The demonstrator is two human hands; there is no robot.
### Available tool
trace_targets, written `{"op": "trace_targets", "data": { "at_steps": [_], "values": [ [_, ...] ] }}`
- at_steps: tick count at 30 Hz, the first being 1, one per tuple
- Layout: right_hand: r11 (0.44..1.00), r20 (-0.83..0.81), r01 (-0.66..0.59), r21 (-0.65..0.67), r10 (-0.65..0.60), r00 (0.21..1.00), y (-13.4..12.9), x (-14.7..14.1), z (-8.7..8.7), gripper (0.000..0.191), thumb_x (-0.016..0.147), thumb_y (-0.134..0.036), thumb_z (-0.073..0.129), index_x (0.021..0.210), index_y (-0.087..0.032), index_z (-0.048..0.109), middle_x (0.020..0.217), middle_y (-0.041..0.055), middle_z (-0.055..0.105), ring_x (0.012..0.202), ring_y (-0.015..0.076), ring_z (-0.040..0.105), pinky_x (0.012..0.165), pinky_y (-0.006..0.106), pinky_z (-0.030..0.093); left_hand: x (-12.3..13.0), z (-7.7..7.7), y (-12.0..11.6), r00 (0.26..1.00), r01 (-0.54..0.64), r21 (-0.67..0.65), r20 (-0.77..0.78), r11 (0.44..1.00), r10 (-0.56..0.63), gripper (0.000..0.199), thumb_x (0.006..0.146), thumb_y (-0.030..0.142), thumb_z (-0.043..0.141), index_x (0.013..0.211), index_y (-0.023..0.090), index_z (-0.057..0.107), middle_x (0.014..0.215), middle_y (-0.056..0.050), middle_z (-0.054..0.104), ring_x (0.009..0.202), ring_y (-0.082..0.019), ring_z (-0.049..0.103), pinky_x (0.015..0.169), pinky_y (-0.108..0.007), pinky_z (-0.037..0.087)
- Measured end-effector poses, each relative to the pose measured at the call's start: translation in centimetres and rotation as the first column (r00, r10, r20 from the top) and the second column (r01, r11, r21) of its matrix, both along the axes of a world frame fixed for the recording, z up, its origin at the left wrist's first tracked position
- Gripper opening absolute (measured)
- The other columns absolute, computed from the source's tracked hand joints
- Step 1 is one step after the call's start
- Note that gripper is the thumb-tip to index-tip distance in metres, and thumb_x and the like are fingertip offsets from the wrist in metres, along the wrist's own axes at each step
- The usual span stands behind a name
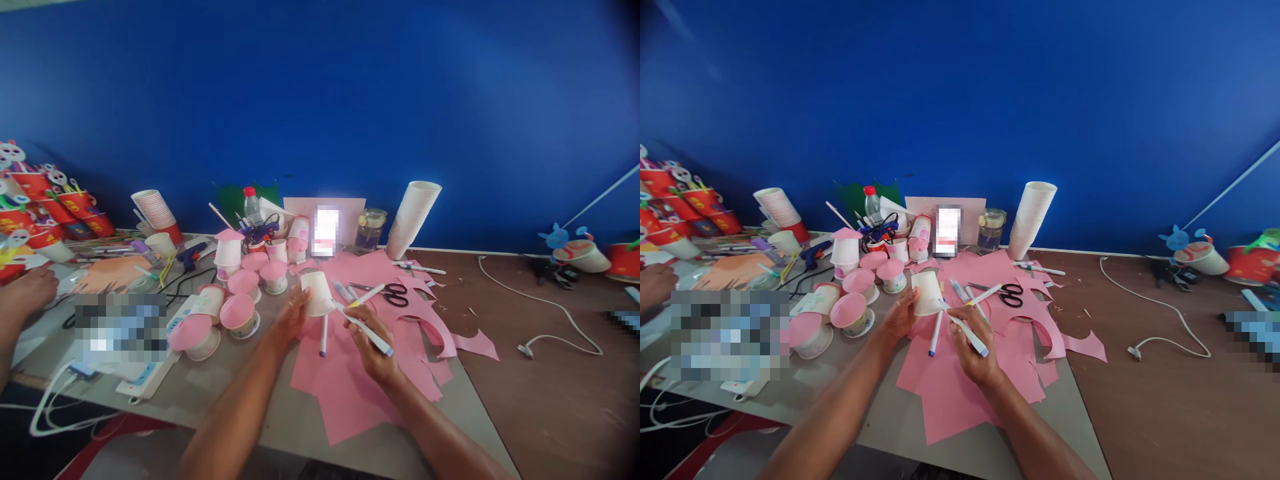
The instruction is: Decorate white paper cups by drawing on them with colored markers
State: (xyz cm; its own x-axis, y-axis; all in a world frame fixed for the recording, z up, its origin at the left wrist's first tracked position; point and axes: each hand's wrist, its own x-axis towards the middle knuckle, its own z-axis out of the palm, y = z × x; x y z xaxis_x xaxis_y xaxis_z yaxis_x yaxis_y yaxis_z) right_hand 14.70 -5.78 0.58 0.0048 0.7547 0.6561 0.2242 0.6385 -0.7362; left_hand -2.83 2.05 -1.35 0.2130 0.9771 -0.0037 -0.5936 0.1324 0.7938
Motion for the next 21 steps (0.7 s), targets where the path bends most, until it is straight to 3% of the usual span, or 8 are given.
{"op": "trace_targets", "data": {
  "at_steps": [5,21],
  "values": [
    [1.0,-0.013,-0.006,-0.005,0.006,1.0,0.1,0.0,-0.2,0.014,0.096,-0.027,0.053,0.103,-0.024,0.065,0.084,0.0032,0.066,0.073,0.0185,0.063,0.068,0.034,0.05,0.0,-0.2,0.1,1.0,0.013,0.014,0.01,1.0,-0.013,0.05,0.066,0.038,0.086,0.108,0.015,0.07,0.086,-0.006,0.075,0.088,-0.024,0.07,0.08,-0.032,0.053],
    [1.0,0.003,-0.004,0.027,0.004,1.0,0.1,0.0,-0.3,0.015,0.096,-0.024,0.052,0.104,-0.023,0.064,0.083,0.0032,0.064,0.073,0.0181,0.062,0.068,0.034,0.05,0.5,1.0,-0.5,1.0,0.007,0.004,0.009,1.0,-0.007,0.057,0.059,0.042,0.089,0.106,0.016,0.07,0.087,-0.007,0.075,0.094,-0.027,0.07,0.08,-0.033,0.054]
  ]
}}
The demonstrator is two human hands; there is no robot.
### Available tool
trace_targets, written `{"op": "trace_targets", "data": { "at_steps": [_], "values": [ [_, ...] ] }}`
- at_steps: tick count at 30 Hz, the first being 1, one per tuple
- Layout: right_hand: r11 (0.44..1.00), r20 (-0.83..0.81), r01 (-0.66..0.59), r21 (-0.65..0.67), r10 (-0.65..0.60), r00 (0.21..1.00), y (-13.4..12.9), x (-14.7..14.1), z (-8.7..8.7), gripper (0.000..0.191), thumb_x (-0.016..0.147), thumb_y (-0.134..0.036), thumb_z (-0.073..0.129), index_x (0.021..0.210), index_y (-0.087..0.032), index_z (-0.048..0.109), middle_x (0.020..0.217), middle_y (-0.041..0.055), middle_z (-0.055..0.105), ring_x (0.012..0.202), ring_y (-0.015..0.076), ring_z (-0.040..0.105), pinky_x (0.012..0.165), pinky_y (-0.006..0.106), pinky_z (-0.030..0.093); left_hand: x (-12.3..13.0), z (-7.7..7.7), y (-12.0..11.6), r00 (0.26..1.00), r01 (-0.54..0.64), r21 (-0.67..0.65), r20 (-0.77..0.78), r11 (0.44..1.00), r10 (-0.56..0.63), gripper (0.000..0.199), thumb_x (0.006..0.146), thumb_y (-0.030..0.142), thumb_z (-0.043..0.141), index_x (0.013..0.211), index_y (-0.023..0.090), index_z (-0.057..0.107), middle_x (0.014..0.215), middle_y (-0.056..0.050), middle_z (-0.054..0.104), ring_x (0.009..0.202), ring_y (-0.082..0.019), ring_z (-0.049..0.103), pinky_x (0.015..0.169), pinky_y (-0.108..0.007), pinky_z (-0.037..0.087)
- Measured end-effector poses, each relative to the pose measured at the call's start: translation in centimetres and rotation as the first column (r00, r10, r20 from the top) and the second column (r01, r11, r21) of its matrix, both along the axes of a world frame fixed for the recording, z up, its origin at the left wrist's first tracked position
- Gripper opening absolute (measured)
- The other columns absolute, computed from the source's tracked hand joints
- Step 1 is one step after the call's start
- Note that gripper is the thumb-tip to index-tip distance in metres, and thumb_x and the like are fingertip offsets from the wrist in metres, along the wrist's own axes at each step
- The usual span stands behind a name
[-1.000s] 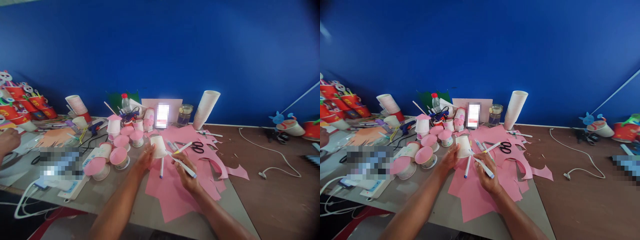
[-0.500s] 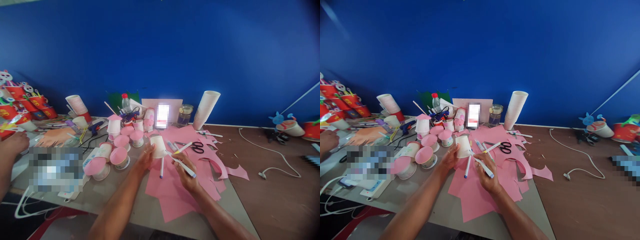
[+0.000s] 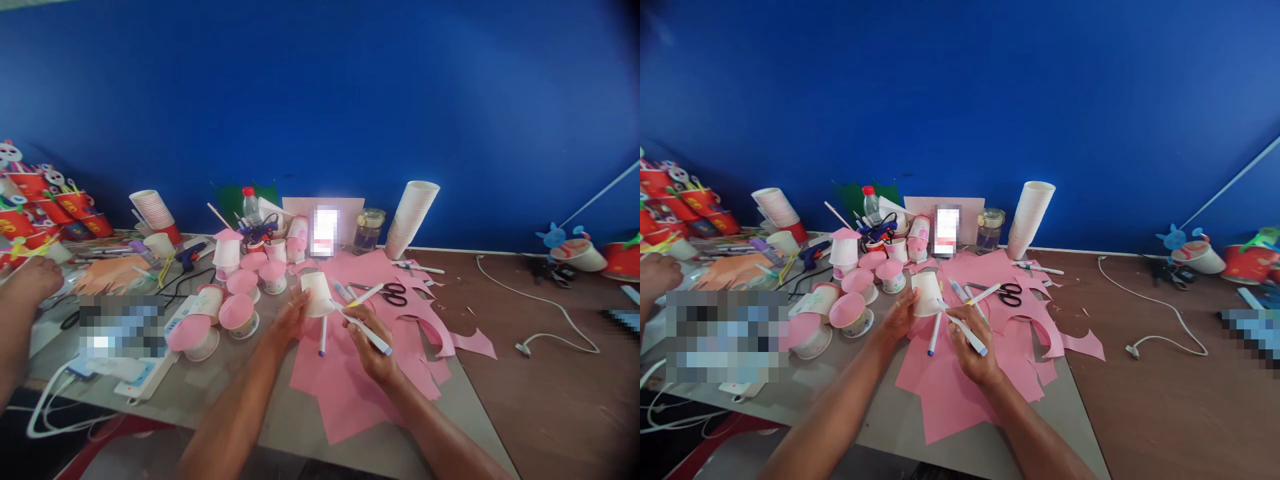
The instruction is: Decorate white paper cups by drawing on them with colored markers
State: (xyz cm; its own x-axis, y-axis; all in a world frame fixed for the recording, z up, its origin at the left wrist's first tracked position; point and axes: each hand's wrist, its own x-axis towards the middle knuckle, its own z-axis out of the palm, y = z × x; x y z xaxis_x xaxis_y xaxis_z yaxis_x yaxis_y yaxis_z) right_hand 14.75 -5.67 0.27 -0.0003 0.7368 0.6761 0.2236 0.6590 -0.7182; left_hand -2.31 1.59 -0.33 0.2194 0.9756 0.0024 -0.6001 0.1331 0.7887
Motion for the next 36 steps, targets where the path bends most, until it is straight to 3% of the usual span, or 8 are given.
{"op": "trace_targets", "data": {
  "at_steps": [10,15,20,29,36],
  "values": [
    [0.999,0.032,-0.022,0.042,0.02,0.999,0.1,0.0,-0.2,0.018,0.096,-0.02,0.051,0.109,-0.024,0.063,0.088,0.0039,0.064,0.074,0.0177,0.062,0.067,0.033,0.05,0.3,0.1,-0.2,0.999,-0.012,-0.018,0.052,1.0,0.013,0.033,0.056,0.032,0.092,0.073,0.018,0.068,0.063,0.001,0.067,0.07,-0.017,0.066,0.065,-0.025,0.05],
    [0.999,0.036,-0.01,0.041,0.008,0.999,0.2,0.0,-0.2,0.019,0.096,-0.02,0.051,0.109,-0.024,0.063,0.09,0.0046,0.065,0.076,0.0183,0.063,0.069,0.034,0.051,0.1,-0.5,-0.1,0.999,-0.026,-0.031,0.037,0.999,0.027,0.031,0.059,0.03,0.091,0.079,0.016,0.07,0.069,0.0,0.07,0.067,-0.015,0.065,0.065,-0.023,0.05],
    [0.999,0.042,-0.02,0.031,0.018,0.999,0.1,-0.1,-0.2,0.019,0.096,-0.022,0.05,0.11,-0.024,0.063,0.091,0.005,0.067,0.077,0.0194,0.065,0.068,0.034,0.052,0.0,-0.8,-0.1,0.999,-0.01,-0.021,0.032,1.0,0.01,0.033,0.062,0.032,0.089,0.086,0.017,0.071,0.072,-0.001,0.071,0.078,-0.018,0.068,0.071,-0.025,0.052],
    [0.998,0.048,-0.051,0.021,0.05,0.998,-0.5,-0.3,0.1,0.018,0.096,-0.021,0.05,0.108,-0.024,0.063,0.088,0.0041,0.067,0.077,0.0181,0.064,0.066,0.031,0.051,0.2,0.8,-0.2,1.0,0.015,-0.031,-0.025,0.999,-0.016,0.053,0.054,0.038,0.092,0.098,0.018,0.07,0.073,0.0,0.069,0.086,-0.021,0.068,0.079,-0.03,0.052],
    [0.999,0.038,-0.031,0.042,0.03,0.999,-0.3,-0.3,0.2,0.019,0.096,-0.022,0.051,0.111,-0.024,0.063,0.086,0.0036,0.064,0.074,0.0179,0.063,0.066,0.032,0.051,0.3,0.9,-0.4,1.0,0.024,-0.005,0.001,1.0,-0.024,0.042,0.055,0.038,0.092,0.084,0.017,0.069,0.066,0.003,0.066,0.072,-0.015,0.065,0.072,-0.025,0.051]
  ]
}}
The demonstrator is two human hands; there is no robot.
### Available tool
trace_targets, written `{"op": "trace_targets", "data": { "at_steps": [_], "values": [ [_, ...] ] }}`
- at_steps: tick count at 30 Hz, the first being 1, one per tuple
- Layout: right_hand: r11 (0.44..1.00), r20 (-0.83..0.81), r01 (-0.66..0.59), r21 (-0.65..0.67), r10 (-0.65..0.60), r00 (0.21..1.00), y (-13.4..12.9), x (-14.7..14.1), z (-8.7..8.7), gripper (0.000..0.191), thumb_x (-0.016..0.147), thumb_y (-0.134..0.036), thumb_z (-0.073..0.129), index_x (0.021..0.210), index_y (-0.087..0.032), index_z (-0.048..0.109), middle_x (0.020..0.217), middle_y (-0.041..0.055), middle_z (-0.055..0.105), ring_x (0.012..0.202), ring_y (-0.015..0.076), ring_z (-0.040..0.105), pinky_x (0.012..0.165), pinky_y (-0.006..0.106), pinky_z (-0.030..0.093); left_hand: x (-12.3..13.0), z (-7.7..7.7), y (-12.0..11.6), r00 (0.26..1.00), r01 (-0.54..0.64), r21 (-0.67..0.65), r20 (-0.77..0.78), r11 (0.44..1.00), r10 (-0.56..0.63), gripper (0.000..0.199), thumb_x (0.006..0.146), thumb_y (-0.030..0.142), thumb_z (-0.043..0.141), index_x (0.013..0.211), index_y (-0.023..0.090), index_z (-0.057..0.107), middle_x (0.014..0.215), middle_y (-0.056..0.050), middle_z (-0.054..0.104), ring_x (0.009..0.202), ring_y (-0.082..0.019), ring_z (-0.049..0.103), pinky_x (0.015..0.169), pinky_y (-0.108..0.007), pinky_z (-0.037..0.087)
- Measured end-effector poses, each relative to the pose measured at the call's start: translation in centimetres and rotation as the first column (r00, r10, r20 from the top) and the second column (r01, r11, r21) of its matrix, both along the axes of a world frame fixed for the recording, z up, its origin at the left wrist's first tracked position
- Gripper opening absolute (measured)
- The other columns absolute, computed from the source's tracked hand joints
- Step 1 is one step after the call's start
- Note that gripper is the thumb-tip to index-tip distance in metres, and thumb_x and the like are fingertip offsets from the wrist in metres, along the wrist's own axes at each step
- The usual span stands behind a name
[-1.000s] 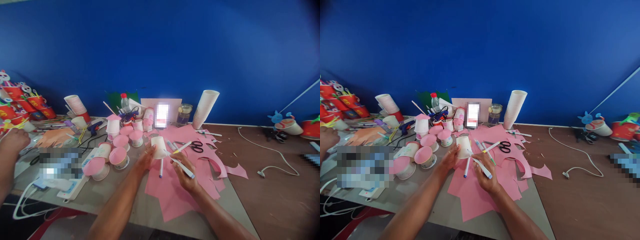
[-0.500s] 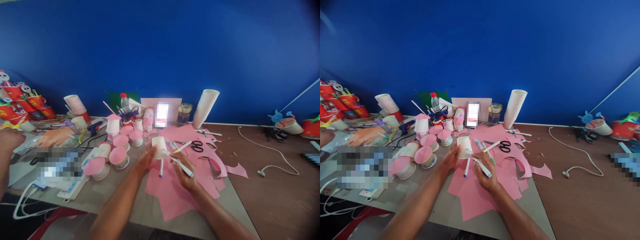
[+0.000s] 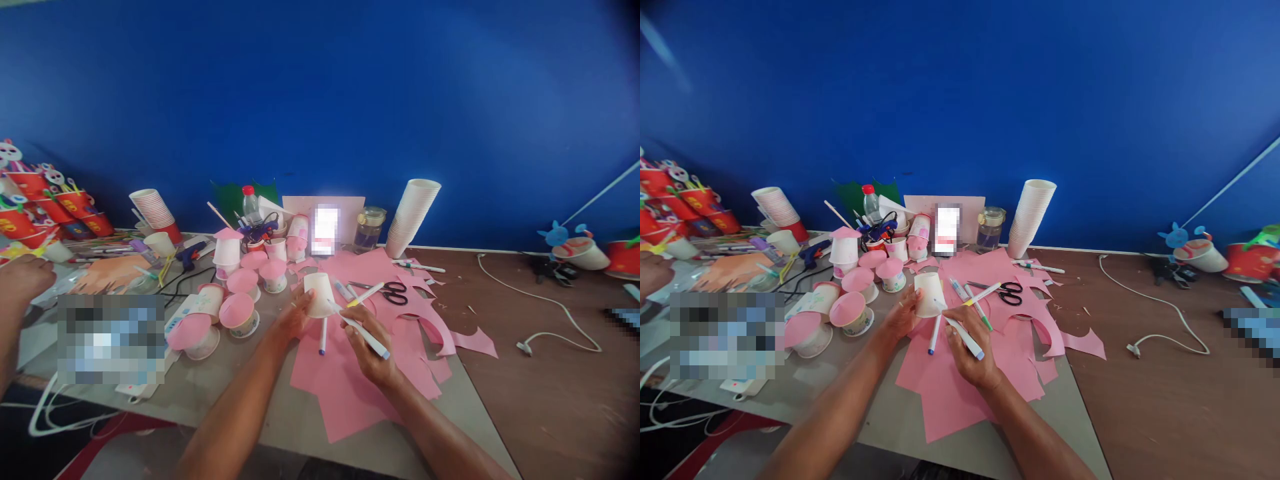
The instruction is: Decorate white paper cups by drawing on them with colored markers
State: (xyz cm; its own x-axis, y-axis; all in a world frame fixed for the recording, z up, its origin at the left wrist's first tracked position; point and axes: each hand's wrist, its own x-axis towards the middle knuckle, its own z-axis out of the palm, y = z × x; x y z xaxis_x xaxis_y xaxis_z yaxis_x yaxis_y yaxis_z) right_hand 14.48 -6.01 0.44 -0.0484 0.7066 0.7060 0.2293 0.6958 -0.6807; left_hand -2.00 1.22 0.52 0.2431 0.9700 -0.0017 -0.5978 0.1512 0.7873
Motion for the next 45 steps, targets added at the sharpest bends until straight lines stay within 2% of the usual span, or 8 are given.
{"op": "trace_targets", "data": {
  "at_steps": [8,14,19,24,30,37,41,45],
  "values": [
    [1.0,0.011,0.004,0.009,-0.004,1.0,0.2,-0.3,0.0,0.02,0.096,-0.021,0.05,0.111,-0.024,0.063,0.086,0.0049,0.065,0.074,0.0192,0.064,0.064,0.033,0.052,-0.1,-0.8,0.2,1.0,0.016,-0.004,-0.01,1.0,-0.016,0.053,0.059,0.039,0.09,0.104,0.017,0.071,0.079,-0.004,0.073,0.086,-0.023,0.07,0.074,-0.029,0.054],
    [0.999,0.039,-0.037,0.022,0.036,0.999,0.0,-0.3,0.1,0.018,0.095,-0.021,0.051,0.107,-0.023,0.064,0.086,0.0053,0.067,0.075,0.0192,0.064,0.067,0.033,0.052,0.0,0.1,-0.1,0.999,-0.007,-0.017,-0.035,1.0,0.007,0.058,0.056,0.039,0.091,0.105,0.018,0.07,0.078,-0.001,0.073,0.083,-0.021,0.07,0.075,-0.028,0.054],
    [1.0,0.038,-0.02,0.025,0.019,0.999,-0.1,-0.2,0.2,0.019,0.095,-0.021,0.051,0.108,-0.023,0.064,0.089,0.0053,0.069,0.077,0.0191,0.065,0.067,0.032,0.053,0.1,0.6,-0.2,1.0,-0.02,-0.041,-0.018,0.999,0.019,0.056,0.053,0.035,0.093,0.101,0.019,0.07,0.071,0.001,0.069,0.081,-0.019,0.069,0.075,-0.027,0.053],
    [1.0,0.056,-0.004,0.007,0.003,0.998,-0.1,0.1,0.2,0.017,0.095,-0.023,0.051,0.105,-0.023,0.064,0.085,0.0052,0.069,0.074,0.0196,0.066,0.064,0.033,0.053,-0.1,0.1,0.0,0.999,-0.05,-0.052,0.014,0.997,0.051,0.039,0.059,0.029,0.09,0.09,0.02,0.069,0.066,0.004,0.067,0.067,-0.013,0.065,0.066,-0.022,0.05],
    [1.0,0.038,-0.009,-0.002,0.009,0.999,-0.2,0.1,0.3,0.018,0.095,-0.022,0.05,0.107,-0.023,0.064,0.086,0.0053,0.068,0.073,0.0191,0.065,0.063,0.032,0.053,-0.2,-0.3,0.2,0.999,-0.049,-0.04,-0.01,0.998,0.049,0.047,0.062,0.034,0.088,0.101,0.02,0.068,0.072,0.003,0.069,0.073,-0.014,0.066,0.071,-0.023,0.051],
    [0.999,0.008,-0.024,0.026,0.024,1.0,-0.1,-0.1,0.2,0.02,0.095,-0.02,0.052,0.111,-0.024,0.063,0.087,0.0052,0.067,0.075,0.0192,0.065,0.065,0.033,0.053,-0.3,-1.1,0.4,0.998,-0.056,-0.019,0.01,0.998,0.057,0.032,0.059,0.031,0.09,0.077,0.019,0.067,0.068,0.003,0.067,0.068,-0.013,0.063,0.069,-0.024,0.051],
    [0.998,0.021,-0.042,0.037,0.041,0.999,0.1,-0.3,0.3,0.021,0.095,-0.021,0.052,0.113,-0.024,0.063,0.089,0.006,0.068,0.078,0.02,0.065,0.067,0.034,0.054,-0.4,-1.7,0.5,0.998,-0.067,-0.027,0.002,0.997,0.067,0.027,0.064,0.028,0.087,0.083,0.019,0.069,0.073,0.001,0.069,0.079,-0.017,0.067,0.074,-0.027,0.053],
    [0.999,0.037,-0.033,0.038,0.032,0.999,0.3,-0.4,0.3,0.02,0.096,-0.023,0.05,0.112,-0.024,0.063,0.089,0.006,0.068,0.078,0.0203,0.066,0.066,0.035,0.054,-0.3,-1.5,0.4,1.0,-0.018,-0.027,-0.01,0.999,0.017,0.041,0.064,0.032,0.087,0.1,0.02,0.071,0.084,-0.003,0.074,0.093,-0.024,0.069,0.08,-0.032,0.054]
  ]
}}
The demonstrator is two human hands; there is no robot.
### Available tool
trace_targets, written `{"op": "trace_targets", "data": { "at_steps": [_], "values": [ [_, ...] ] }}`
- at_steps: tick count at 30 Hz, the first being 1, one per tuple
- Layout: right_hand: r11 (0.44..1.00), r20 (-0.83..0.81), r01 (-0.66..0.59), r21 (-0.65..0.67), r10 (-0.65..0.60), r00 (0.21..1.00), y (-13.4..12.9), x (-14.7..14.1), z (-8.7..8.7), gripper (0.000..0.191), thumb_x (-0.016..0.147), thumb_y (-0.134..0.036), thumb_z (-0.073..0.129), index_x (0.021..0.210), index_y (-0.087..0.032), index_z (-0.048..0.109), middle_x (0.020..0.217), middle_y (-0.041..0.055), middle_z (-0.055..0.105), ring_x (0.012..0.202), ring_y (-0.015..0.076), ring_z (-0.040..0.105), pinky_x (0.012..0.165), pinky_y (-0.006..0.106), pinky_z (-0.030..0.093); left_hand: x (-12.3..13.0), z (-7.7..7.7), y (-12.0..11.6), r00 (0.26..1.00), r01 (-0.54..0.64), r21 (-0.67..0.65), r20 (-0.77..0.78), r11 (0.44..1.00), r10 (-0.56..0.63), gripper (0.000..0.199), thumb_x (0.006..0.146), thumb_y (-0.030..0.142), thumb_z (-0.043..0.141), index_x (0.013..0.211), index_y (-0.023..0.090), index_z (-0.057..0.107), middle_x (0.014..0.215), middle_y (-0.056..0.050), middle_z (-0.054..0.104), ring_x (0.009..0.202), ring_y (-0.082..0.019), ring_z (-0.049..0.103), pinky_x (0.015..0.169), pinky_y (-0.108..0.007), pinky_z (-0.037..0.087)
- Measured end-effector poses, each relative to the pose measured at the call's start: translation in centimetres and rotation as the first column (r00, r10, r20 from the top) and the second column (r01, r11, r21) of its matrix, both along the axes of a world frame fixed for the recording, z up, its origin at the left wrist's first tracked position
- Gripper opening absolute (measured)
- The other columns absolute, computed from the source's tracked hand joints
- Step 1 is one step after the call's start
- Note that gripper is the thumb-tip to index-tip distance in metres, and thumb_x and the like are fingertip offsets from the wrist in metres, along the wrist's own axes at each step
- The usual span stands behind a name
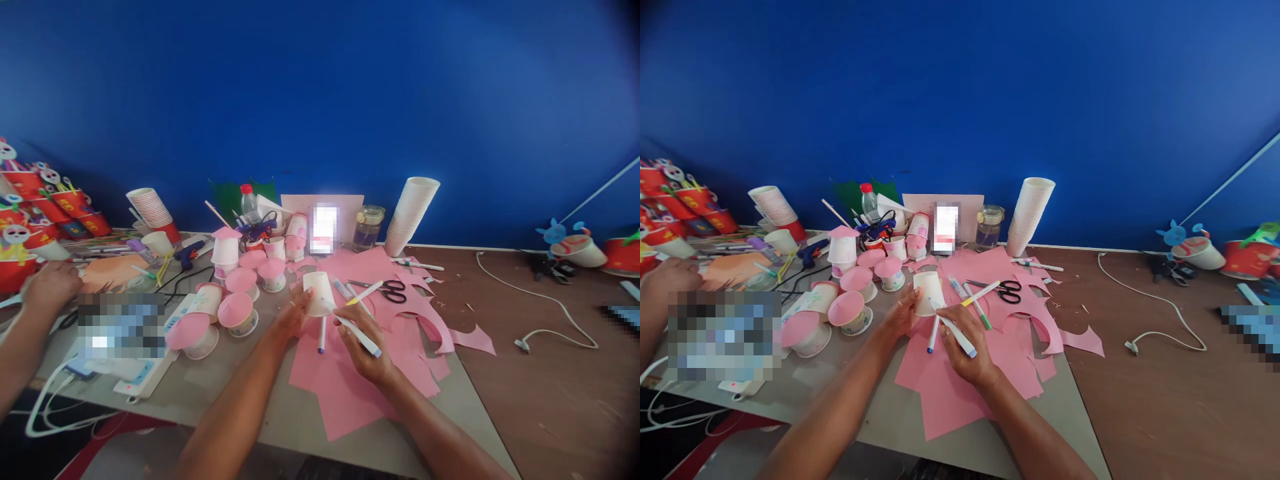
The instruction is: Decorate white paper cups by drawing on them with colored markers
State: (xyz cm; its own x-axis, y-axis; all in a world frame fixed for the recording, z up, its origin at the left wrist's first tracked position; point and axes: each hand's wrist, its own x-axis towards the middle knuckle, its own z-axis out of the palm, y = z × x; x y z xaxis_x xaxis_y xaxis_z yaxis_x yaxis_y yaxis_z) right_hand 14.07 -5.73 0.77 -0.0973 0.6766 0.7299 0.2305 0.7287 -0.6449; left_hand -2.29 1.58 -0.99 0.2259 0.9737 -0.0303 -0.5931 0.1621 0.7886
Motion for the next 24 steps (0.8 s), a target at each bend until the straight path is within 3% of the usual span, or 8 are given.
{"op": "trace_targets", "data": {
  "at_steps": [4,9,16,24],
  "values": [
    [1.0,-0.005,0.009,-0.013,-0.009,1.0,-0.02,0.0,-0.02,0.02,0.097,-0.025,0.05,0.112,-0.024,0.063,0.089,0.0063,0.068,0.079,0.0211,0.066,0.067,0.036,0.054,0.11,0.49,-0.11,1.0,0.029,0.014,0.003,0.999,-0.029,0.053,0.061,0.037,0.089,0.108,0.021,0.071,0.088,-0.005,0.076,0.097,-0.028,0.07,0.08,-0.035,0.055],
    [0.998,-0.028,0.05,-0.03,-0.051,0.998,-0.09,0.41,-0.17,0.018,0.097,-0.025,0.05,0.11,-0.024,0.063,0.089,0.0059,0.067,0.077,0.0202,0.065,0.067,0.035,0.053,0.01,0.24,0.05,1.0,0.01,0.017,0.022,1.0,-0.011,0.05,0.064,0.034,0.088,0.109,0.02,0.071,0.089,-0.005,0.076,0.092,-0.026,0.071,0.077,-0.031,0.055],
    [0.994,-0.053,0.083,-0.07,-0.086,0.995,0.01,0.76,-0.35,0.016,0.096,-0.026,0.05,0.105,-0.023,0.063,0.083,0.0042,0.064,0.071,0.0188,0.062,0.065,0.034,0.051,-0.09,-0.23,0.15,0.999,-0.028,0.003,0.017,1.0,0.028,0.036,0.062,0.033,0.089,0.093,0.021,0.073,0.083,-0.003,0.075,0.088,-0.021,0.071,0.072,-0.025,0.053],
    [0.998,-0.014,0.06,-0.03,-0.06,0.998,0.07,0.47,-0.4,0.018,0.096,-0.022,0.049,0.109,-0.023,0.062,0.088,0.0051,0.065,0.074,0.0188,0.064,0.065,0.033,0.052,0.27,0.66,-0.13,1.0,0.007,-0.003,0.028,1.0,-0.007,0.049,0.057,0.033,0.092,0.1,0.019,0.072,0.079,-0.003,0.075,0.085,-0.023,0.072,0.073,-0.027,0.054]
  ]
}}
